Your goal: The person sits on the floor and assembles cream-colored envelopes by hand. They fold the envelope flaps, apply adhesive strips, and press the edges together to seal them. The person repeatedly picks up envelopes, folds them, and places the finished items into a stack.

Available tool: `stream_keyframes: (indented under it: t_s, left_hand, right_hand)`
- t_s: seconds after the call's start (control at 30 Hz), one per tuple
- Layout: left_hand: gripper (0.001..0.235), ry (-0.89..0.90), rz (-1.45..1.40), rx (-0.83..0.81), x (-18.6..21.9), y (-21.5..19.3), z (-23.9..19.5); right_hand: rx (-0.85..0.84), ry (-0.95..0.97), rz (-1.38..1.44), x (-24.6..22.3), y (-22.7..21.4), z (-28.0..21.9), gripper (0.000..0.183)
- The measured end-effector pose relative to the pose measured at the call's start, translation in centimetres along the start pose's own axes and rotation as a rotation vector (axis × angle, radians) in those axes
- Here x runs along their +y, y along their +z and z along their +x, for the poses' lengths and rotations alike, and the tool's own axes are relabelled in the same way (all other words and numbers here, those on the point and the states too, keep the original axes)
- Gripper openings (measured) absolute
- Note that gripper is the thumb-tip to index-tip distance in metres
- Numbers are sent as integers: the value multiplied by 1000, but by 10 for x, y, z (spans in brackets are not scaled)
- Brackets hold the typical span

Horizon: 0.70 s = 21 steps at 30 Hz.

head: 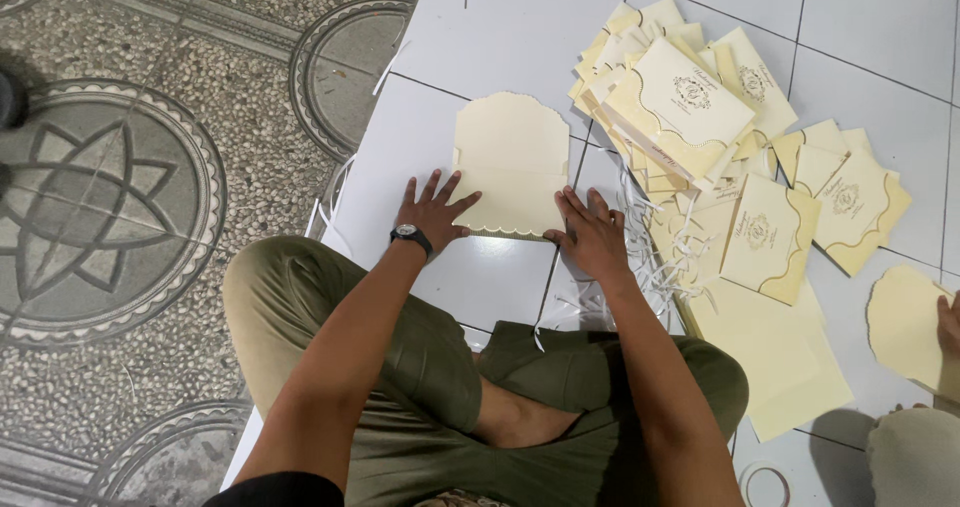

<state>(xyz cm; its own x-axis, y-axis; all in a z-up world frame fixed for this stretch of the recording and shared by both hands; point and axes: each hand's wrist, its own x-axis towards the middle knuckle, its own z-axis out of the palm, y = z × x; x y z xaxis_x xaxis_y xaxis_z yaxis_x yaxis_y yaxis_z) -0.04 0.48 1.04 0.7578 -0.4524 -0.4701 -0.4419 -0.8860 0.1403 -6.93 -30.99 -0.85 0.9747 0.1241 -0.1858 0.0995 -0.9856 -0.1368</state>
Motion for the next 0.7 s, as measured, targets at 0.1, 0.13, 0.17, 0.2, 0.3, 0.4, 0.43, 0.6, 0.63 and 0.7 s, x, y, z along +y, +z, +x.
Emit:
stream_keyframes:
  t_s: [0.1, 0.13, 0.17, 0.2, 0.3, 0.4, 0.43, 0.6, 0.63, 0.7]
  left_hand:
    - [69, 14, 22, -55, -10, -1, 11]
    - [69, 15, 25, -56, -14, -2, 14]
    - [72, 30, 55, -64, -18, -3, 17]
    - [76, 44, 84, -71, -22, -4, 20]
    - [79, 54, 185, -61, -28, -15, 17]
    - [76, 96, 236, -37, -31, -12, 15]
    - [76, 93, 232, -41, -26, -6, 16]
    - [100, 56, 227, 188, 7, 53, 35]
    - [100, 49, 228, 194, 16, 47, 24]
    - [111, 20, 24, 180, 38, 42, -4]
  right_hand:
    - [-107, 17, -1, 10, -1, 5, 79]
    - [-106, 19, 0, 12, -1, 6, 79]
    - [-127, 21, 0, 13, 0, 6, 78]
    - [-148, 22, -2, 15, 0, 8, 77]
    - [-140, 13, -19, 18, -1, 12, 79]
    - [-55, -10, -60, 17, 6, 14, 78]
    - [-60, -14, -60, 9, 5, 8, 78]
    - [236, -49, 47, -63, 6, -25, 67]
    - [241, -57, 45, -77, 9, -23, 67]
    - [156, -222, 224, -107, 21, -28, 57]
